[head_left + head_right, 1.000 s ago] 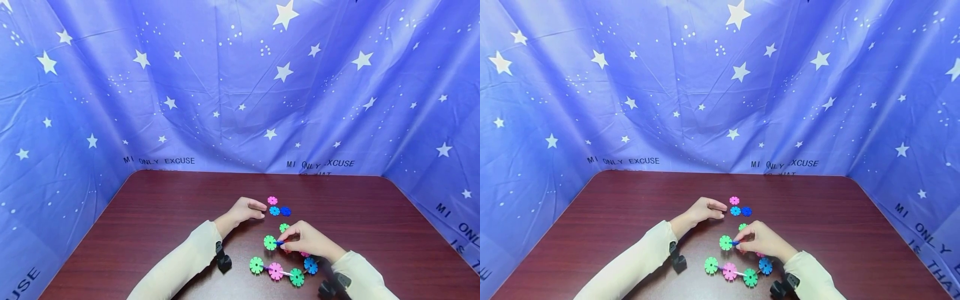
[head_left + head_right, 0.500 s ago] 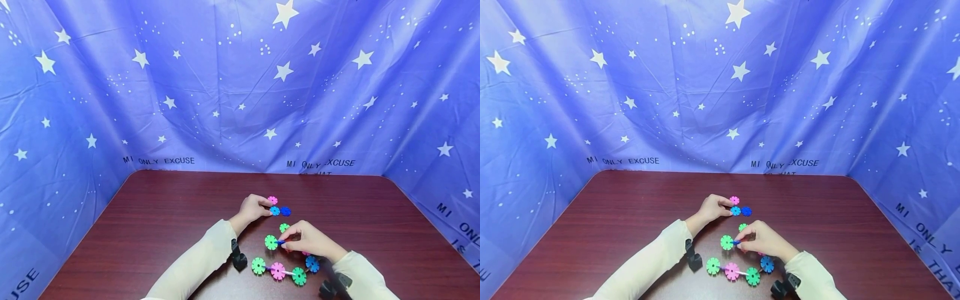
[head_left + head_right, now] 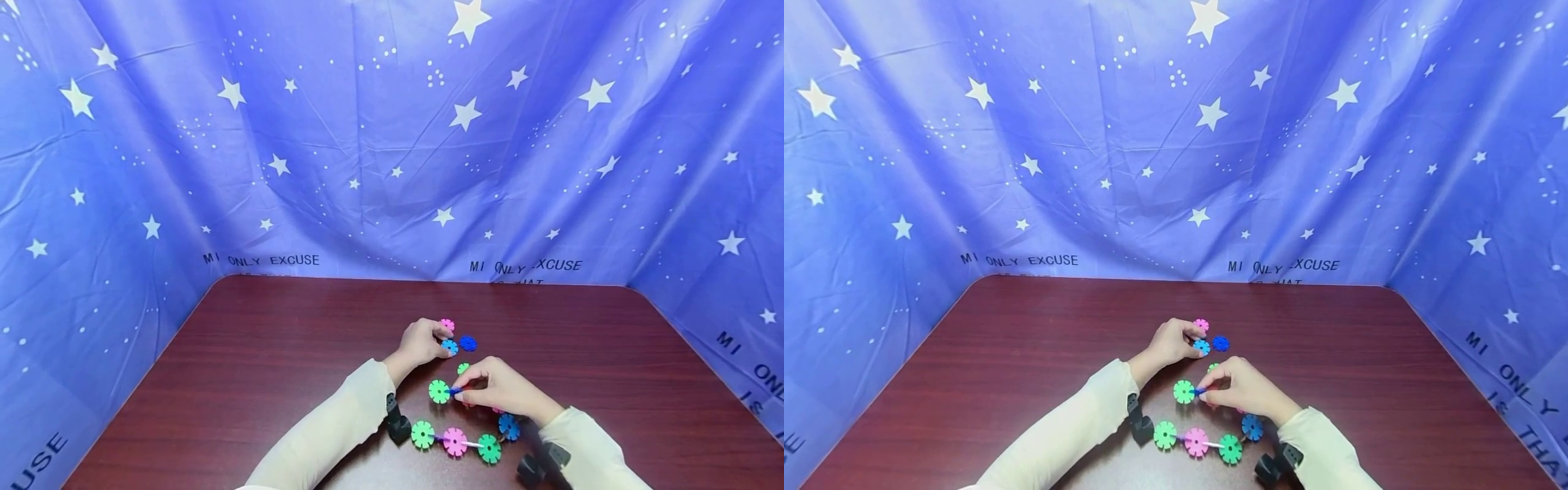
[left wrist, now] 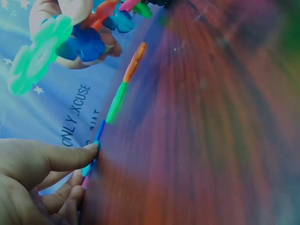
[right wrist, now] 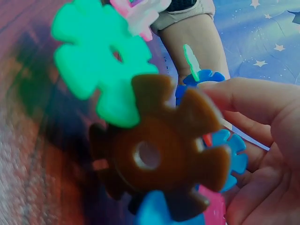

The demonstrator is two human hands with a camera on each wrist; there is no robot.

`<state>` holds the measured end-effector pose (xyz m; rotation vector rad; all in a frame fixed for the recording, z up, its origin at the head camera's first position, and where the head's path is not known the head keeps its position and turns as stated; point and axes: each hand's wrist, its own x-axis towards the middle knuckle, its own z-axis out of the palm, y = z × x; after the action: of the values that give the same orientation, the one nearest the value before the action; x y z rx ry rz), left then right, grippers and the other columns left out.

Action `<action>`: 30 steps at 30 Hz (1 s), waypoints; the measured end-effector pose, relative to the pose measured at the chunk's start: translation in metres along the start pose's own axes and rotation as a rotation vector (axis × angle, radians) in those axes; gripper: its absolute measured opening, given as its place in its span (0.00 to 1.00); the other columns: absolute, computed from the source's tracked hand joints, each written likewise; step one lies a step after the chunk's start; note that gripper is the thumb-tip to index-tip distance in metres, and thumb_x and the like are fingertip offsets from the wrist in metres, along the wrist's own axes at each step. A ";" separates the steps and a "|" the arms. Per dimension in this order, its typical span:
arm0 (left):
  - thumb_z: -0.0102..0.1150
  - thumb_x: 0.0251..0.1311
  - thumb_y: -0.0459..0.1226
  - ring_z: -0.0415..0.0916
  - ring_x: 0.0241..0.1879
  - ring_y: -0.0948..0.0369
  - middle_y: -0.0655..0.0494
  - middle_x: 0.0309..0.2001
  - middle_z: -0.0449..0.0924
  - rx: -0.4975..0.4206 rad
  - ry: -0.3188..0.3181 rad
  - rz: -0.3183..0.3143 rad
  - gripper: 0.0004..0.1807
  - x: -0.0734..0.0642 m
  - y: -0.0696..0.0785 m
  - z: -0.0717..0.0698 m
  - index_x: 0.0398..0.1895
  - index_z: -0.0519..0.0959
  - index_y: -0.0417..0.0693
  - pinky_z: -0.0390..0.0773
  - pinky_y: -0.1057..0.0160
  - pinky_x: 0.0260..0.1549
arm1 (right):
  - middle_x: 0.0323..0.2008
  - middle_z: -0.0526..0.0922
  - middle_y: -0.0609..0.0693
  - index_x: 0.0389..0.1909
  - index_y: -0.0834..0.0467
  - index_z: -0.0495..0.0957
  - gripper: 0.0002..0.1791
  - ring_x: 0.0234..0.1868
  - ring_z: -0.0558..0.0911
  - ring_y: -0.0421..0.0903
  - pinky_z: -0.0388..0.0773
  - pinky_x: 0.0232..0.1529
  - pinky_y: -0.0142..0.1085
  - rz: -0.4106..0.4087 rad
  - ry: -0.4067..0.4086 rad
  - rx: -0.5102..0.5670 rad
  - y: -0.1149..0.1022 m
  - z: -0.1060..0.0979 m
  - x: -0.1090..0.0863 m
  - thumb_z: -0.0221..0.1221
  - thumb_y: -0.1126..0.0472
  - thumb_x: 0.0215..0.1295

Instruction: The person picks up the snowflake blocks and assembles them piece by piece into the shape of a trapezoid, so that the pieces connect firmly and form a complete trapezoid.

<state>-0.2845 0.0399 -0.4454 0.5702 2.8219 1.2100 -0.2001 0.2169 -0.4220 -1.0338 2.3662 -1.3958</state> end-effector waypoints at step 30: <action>0.66 0.52 0.29 0.82 0.32 0.51 0.43 0.30 0.84 -0.619 -0.132 0.029 0.08 -0.088 -0.025 -0.057 0.36 0.84 0.35 0.82 0.63 0.32 | 0.29 0.85 0.46 0.30 0.56 0.86 0.05 0.18 0.74 0.33 0.68 0.12 0.30 0.064 0.224 -0.097 0.000 0.010 0.003 0.66 0.58 0.57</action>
<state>-0.2190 -0.0453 -0.4338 0.6101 2.1579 1.8483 -0.1977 0.2080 -0.4272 -0.8556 2.6239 -1.4550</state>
